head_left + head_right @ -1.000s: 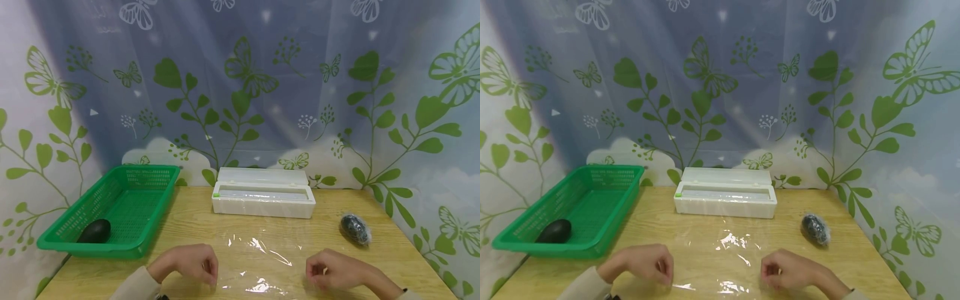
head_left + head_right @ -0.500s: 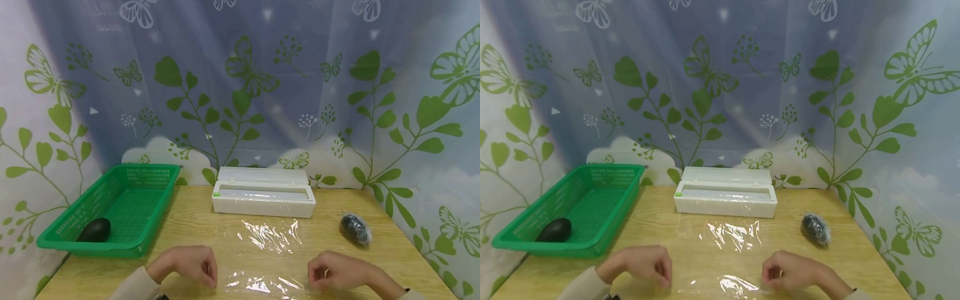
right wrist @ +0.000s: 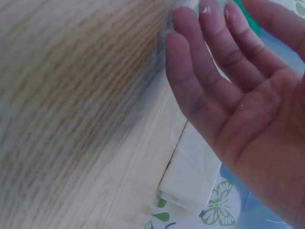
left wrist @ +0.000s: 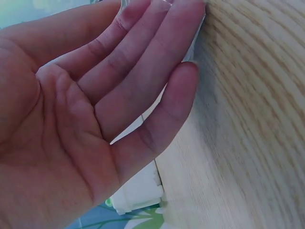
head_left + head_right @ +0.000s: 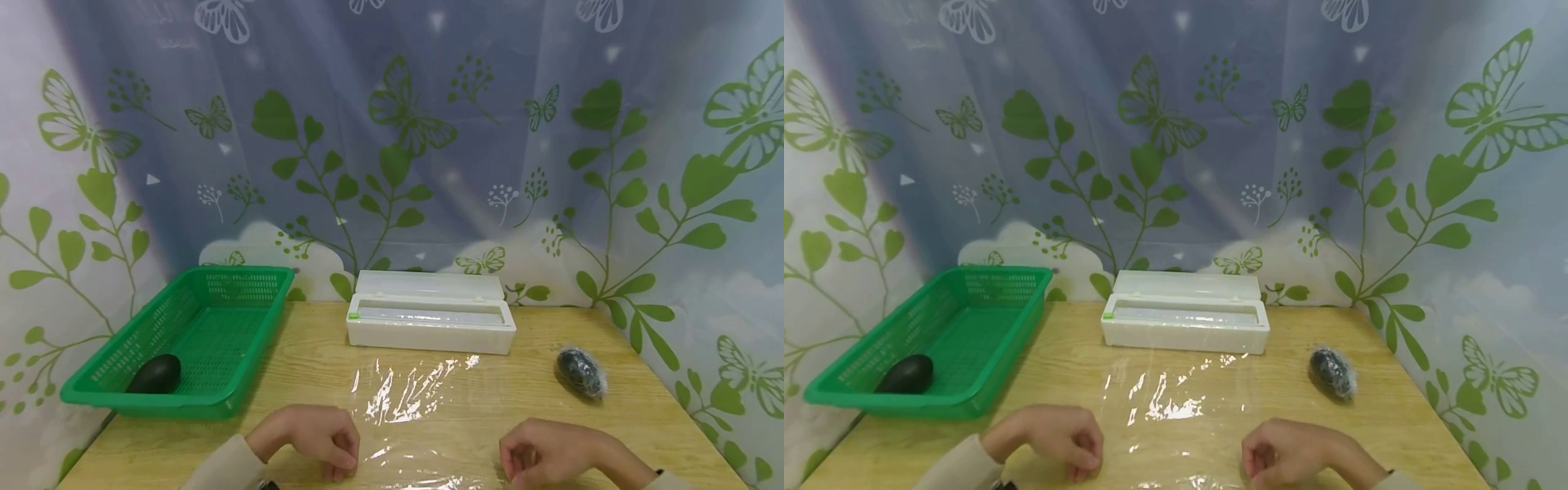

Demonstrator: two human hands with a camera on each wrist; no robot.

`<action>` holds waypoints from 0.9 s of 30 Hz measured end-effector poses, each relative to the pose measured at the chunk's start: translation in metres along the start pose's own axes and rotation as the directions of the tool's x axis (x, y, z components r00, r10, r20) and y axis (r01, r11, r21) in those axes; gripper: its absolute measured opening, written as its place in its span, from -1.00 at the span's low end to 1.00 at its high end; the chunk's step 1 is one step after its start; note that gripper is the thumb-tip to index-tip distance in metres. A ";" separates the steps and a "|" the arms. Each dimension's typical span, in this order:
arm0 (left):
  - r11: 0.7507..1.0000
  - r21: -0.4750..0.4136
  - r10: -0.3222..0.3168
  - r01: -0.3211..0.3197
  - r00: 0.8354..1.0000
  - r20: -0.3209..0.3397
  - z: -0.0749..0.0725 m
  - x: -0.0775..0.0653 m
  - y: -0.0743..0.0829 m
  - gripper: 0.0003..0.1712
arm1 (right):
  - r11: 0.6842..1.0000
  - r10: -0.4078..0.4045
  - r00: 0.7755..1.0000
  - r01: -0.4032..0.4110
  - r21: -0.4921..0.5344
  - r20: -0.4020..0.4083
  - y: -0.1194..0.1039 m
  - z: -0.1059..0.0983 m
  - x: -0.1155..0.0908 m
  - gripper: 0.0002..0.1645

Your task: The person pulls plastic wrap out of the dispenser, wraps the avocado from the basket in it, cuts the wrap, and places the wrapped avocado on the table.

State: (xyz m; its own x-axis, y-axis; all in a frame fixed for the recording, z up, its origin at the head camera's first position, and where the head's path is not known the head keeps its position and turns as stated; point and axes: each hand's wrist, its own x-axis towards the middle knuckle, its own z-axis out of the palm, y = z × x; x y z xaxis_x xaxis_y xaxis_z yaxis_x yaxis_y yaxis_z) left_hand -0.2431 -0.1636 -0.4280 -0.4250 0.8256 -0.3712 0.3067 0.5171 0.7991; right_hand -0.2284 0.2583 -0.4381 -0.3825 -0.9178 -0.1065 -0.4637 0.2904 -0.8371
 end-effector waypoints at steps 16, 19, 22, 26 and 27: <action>0.978 0.209 -0.013 -0.016 0.991 0.137 -0.005 0.003 0.003 -0.75 | 0.999 0.025 0.987 -0.031 0.036 0.160 0.001 0.000 -0.001 -0.84; 0.975 0.223 -0.013 -0.015 0.993 0.122 -0.006 0.002 0.003 -0.74 | 0.999 0.043 0.986 -0.046 0.012 0.163 0.000 -0.001 -0.001 -0.84; 0.966 0.257 0.004 -0.022 0.997 0.071 -0.008 -0.002 0.004 -0.77 | 0.998 0.041 0.986 -0.034 -0.044 0.162 -0.002 -0.002 -0.002 -0.85; 0.951 0.307 0.055 -0.049 0.998 -0.010 -0.013 -0.006 0.005 -0.80 | 0.992 0.003 0.990 0.015 -0.123 0.143 -0.004 -0.005 -0.003 -0.86; 0.945 0.323 0.071 -0.058 0.997 -0.028 -0.015 -0.007 0.005 -0.80 | 0.991 -0.005 0.991 0.023 -0.135 0.131 -0.004 -0.007 -0.004 -0.86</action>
State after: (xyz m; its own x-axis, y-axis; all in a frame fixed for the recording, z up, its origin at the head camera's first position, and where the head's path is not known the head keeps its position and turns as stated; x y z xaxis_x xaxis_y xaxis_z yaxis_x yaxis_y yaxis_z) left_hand -0.2513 -0.1706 -0.4146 -0.4260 0.8536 -0.2998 0.5898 0.5133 0.6235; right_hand -0.2302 0.2626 -0.4304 -0.2716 -0.9470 -0.1715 -0.5761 0.3028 -0.7592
